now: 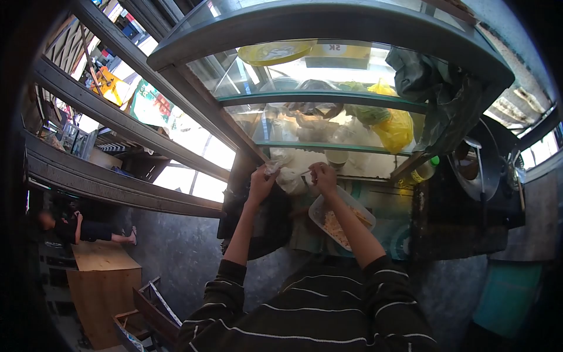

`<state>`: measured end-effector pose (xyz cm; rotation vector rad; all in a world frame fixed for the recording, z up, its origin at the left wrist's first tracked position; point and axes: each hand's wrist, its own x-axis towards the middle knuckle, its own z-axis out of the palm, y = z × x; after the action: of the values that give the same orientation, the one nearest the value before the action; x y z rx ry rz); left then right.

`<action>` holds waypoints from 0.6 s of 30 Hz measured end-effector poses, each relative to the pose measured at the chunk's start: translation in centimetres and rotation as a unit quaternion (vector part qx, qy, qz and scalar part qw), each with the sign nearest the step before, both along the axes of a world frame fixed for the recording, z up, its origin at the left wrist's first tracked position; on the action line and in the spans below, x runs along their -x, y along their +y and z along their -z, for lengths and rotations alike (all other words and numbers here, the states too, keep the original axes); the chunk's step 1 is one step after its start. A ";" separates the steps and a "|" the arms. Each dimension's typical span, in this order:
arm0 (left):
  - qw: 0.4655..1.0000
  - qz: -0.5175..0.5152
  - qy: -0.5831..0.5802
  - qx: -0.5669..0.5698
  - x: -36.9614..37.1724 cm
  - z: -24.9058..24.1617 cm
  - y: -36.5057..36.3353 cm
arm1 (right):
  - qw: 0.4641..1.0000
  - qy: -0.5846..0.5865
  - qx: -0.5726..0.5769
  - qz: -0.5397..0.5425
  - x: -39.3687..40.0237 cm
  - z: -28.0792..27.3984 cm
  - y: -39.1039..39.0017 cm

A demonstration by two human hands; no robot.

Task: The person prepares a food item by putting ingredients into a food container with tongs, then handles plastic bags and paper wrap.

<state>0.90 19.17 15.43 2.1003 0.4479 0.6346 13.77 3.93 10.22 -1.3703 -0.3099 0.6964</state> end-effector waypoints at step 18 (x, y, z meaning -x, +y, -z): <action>0.998 -0.050 -0.006 -0.036 -0.6 2.0 -0.9 | 0.998 0.048 -0.002 0.050 -0.9 -0.3 -1.8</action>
<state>1.48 18.26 13.40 2.1511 0.5331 0.7309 14.65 2.14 10.54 -1.3348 -0.1652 0.6748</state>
